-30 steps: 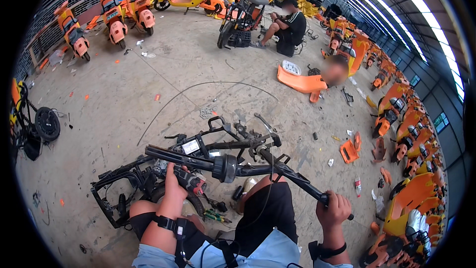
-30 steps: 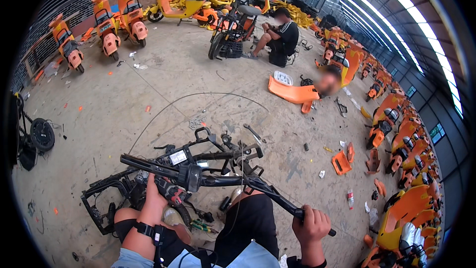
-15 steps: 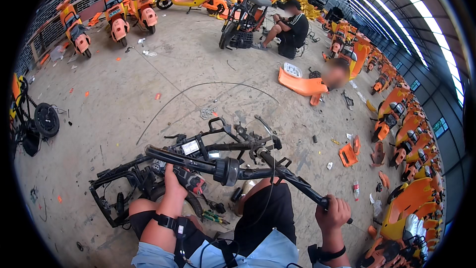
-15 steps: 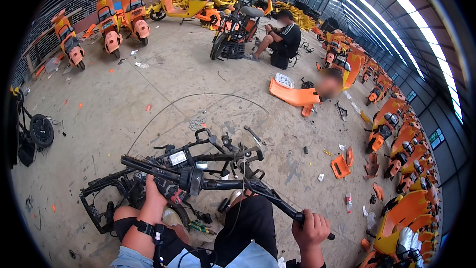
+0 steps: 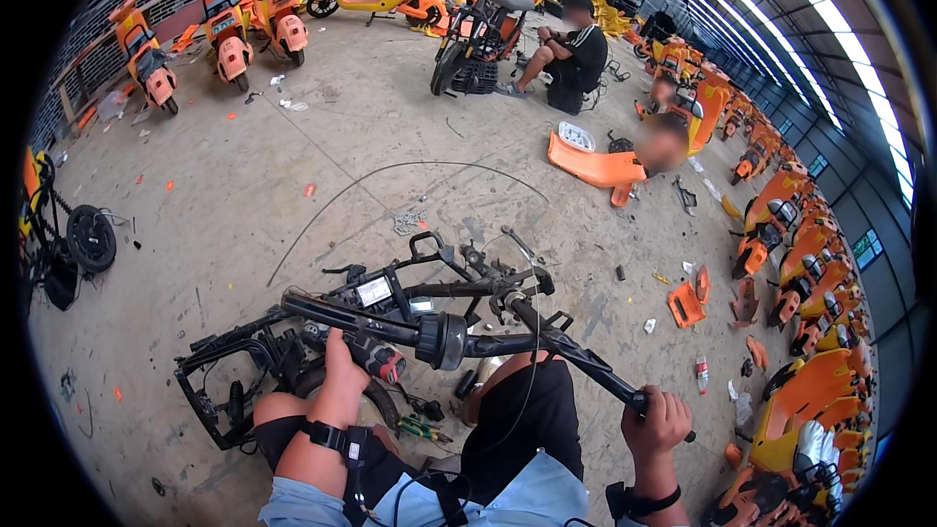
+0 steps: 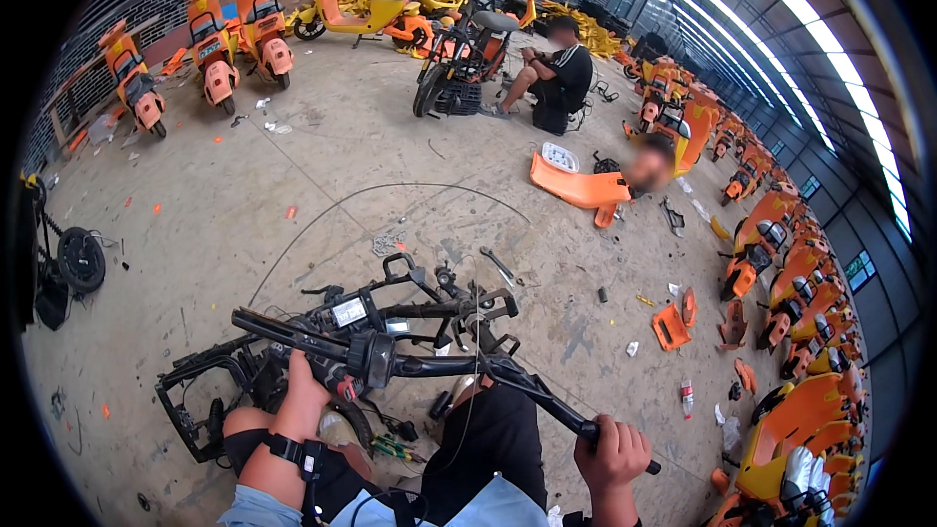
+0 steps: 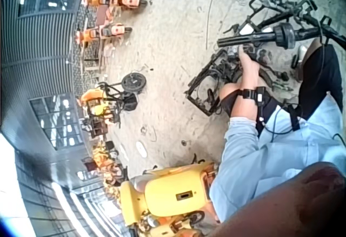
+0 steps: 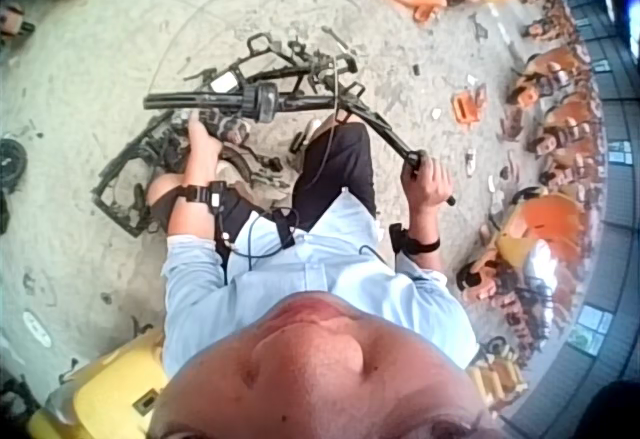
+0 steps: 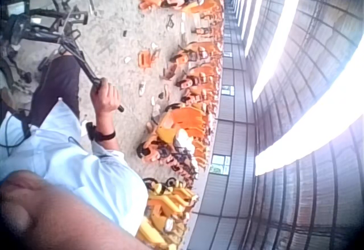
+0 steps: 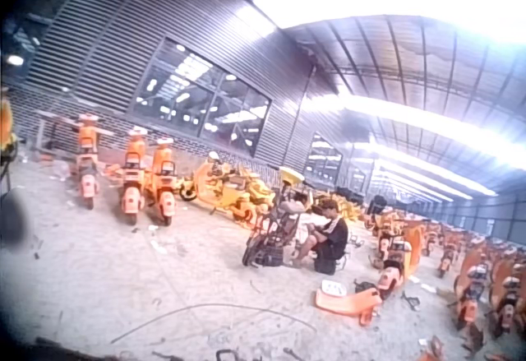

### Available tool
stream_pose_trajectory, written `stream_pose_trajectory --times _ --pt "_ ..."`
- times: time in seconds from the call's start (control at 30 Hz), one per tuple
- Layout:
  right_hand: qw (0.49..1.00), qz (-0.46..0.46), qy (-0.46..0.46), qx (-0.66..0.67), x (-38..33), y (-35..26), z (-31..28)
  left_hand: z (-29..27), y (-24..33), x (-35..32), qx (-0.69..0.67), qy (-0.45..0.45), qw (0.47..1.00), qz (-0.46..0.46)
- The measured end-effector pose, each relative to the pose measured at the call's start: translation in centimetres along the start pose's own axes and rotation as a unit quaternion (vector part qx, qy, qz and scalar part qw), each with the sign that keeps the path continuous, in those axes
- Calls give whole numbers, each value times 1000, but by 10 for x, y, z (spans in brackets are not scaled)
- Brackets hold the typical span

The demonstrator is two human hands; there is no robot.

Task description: The person uses a drill to secure components onto the handlebar of an electric scooter frame and handles wires and mechanical parts while sitting on the floor of a large assembly area.

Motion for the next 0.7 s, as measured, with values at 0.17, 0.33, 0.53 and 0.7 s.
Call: stream_pose_trajectory --times 0.17,0.33,0.53,0.7 --pt "1000 -3 9 4 2 -1 -2 1 2 -5 15 14 1000 -4" --pt "1000 0 8 8 1 0 -2 13 -4 -18 22 22 999 -7" --pt "1000 0 13 10 2 -2 -3 -14 5 -7 13 46 999 9" --pt "1000 9 14 10 0 1 -3 -3 0 -24 29 55 998 24"
Point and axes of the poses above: each hand's wrist, its own x-axis towards the middle knuckle, its own z-axis out of the palm, y = z × x, the point moved 10 cm from there along x, towards the middle knuckle, and after that the axes turned 8 degrees about -x, right-handed, at the moved point
